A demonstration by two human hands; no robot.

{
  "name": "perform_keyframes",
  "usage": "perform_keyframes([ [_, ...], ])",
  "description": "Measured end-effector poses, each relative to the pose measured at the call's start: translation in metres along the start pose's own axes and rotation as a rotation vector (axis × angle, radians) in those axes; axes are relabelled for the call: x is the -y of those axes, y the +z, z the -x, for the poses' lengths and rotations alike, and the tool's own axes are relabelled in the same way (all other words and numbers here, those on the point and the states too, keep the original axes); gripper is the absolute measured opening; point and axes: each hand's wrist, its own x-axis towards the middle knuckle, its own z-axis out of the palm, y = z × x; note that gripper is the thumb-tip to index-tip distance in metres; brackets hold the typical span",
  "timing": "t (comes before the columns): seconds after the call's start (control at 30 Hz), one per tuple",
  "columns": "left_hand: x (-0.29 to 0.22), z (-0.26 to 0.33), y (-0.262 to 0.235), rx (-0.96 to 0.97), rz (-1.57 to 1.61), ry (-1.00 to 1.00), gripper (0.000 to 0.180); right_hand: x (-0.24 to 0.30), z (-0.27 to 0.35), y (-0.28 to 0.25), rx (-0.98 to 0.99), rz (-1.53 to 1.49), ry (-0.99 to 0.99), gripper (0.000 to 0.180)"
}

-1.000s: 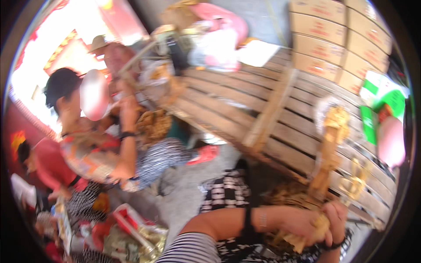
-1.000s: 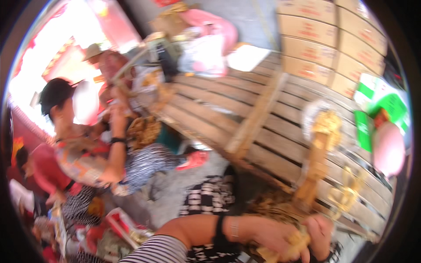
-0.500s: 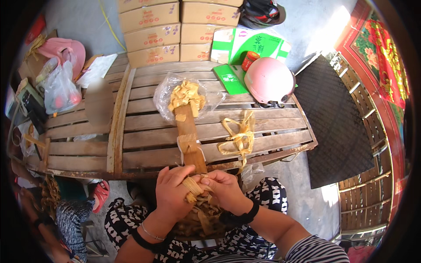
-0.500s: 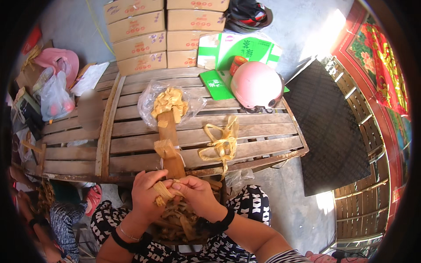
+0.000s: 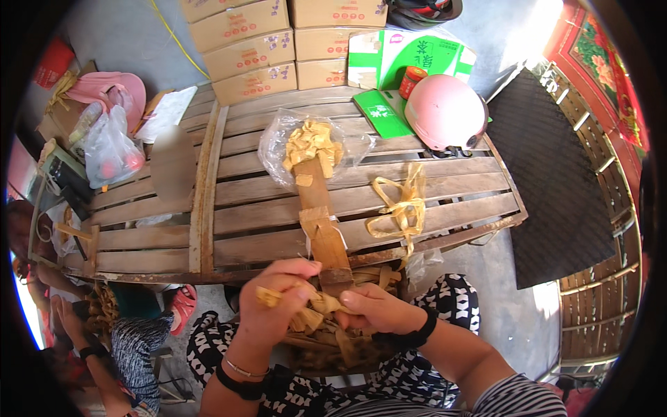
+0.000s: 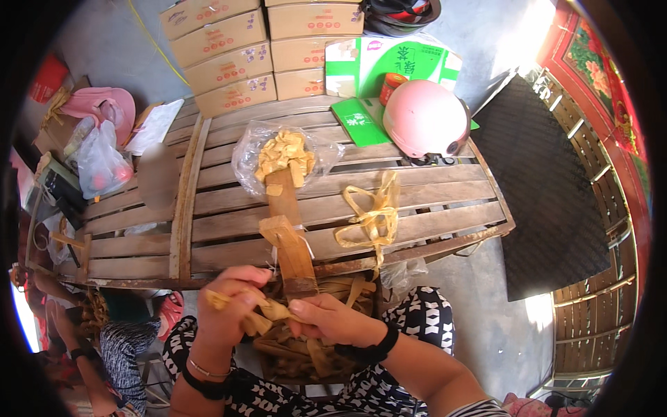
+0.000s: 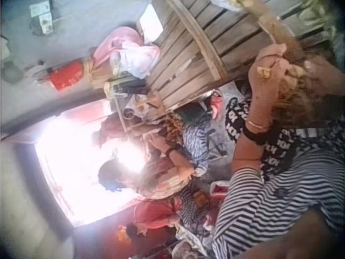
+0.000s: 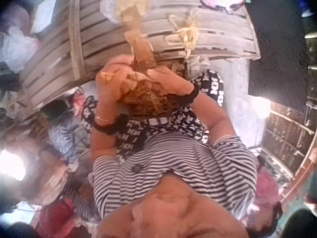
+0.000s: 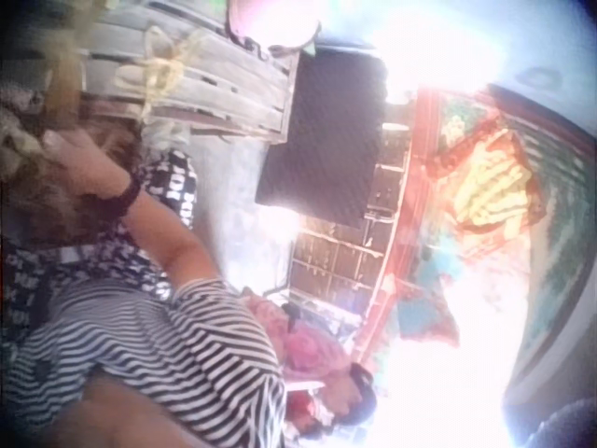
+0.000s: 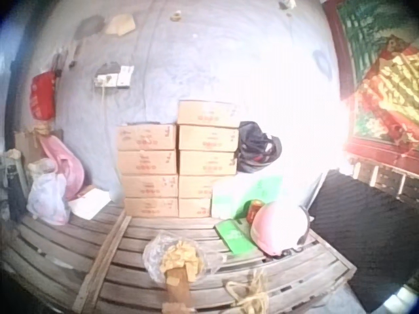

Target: The person braids yellow food strips by hand using a wooden post on a bench to secure them, then drops the completed knots into a basket.

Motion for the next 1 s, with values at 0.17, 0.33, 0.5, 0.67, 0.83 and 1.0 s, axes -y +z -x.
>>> perform_keyframes([
  [0.17,0.012,0.001,0.001,-0.068,0.227,-0.172,0.018,-0.007,0.004,-0.003,0.065,-0.394,0.155,0.051],
  [0.33,0.027,-0.017,0.047,0.057,0.493,-0.603,0.019,-0.017,-0.019,0.016,-0.044,-0.178,0.161,0.043],
  [0.5,0.033,0.001,0.020,-0.128,0.543,-0.504,0.008,0.009,-0.006,-0.013,-0.217,-0.009,0.154,0.026],
  [0.67,0.063,-0.013,0.024,-0.205,0.422,-0.461,0.011,-0.018,-0.035,-0.033,-0.444,0.228,-0.261,0.016],
  [0.83,0.103,-0.021,0.026,-0.284,0.099,-0.480,0.016,-0.027,-0.059,-0.038,-0.740,0.969,-0.452,0.020],
  [1.0,0.051,-0.012,0.014,-0.056,0.328,-0.579,0.025,-0.031,-0.047,-0.037,-0.674,0.520,-0.471,0.013],
])
